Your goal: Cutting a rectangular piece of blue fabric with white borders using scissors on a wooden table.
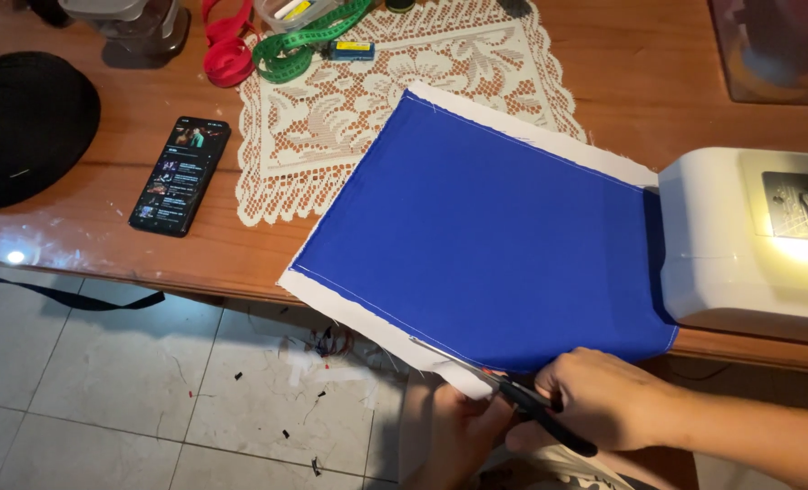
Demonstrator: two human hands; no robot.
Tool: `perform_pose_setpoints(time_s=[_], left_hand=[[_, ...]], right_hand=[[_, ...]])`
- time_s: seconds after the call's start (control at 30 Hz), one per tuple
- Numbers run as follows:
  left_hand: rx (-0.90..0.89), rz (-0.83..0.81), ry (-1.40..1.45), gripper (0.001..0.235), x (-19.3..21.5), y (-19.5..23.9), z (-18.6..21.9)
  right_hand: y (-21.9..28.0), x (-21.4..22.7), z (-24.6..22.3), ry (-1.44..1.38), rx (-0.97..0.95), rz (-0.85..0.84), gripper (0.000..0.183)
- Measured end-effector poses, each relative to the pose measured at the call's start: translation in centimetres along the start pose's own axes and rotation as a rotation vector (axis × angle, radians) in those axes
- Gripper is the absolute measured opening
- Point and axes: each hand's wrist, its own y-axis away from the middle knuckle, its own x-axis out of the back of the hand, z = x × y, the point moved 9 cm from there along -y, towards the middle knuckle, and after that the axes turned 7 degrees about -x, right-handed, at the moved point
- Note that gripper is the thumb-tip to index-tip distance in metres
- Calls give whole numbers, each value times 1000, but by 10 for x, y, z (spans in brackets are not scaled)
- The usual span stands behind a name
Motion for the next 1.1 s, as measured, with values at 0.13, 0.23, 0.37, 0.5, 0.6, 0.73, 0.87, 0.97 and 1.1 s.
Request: perform_pose_setpoints(time_s=[0.13, 0.23, 0.37, 0.5, 0.6, 0.73, 0.87, 0.97, 1.1], left_hand=[[23, 60, -89, 7, 6, -1, -2], [60, 25, -187, 10, 2, -3, 10], [103, 9, -273, 11, 0, -4, 13], [184, -3, -193, 14, -6, -2, 15], [119, 19, -95, 26, -1, -1, -3], [186, 78, -244, 10, 5, 0, 1], [164, 15, 14, 12, -12, 1, 6], [210, 24, 106, 11, -19, 2, 15], [333, 12, -123, 8, -25, 60, -23]], right_hand=[[10, 6, -5, -86, 21, -7, 55], [16, 7, -8, -207, 9, -70, 50], [16, 11, -16, -190, 13, -85, 47], [14, 16, -20, -64, 5, -37, 53], [25, 19, -23, -182, -17, -67, 50], [20, 16, -20, -213, 23, -52, 53], [20, 20, -27, -176, 27, -55, 51], [25, 26, -34, -143, 27, -55, 51], [15, 25, -33, -70, 55, 16, 57]])
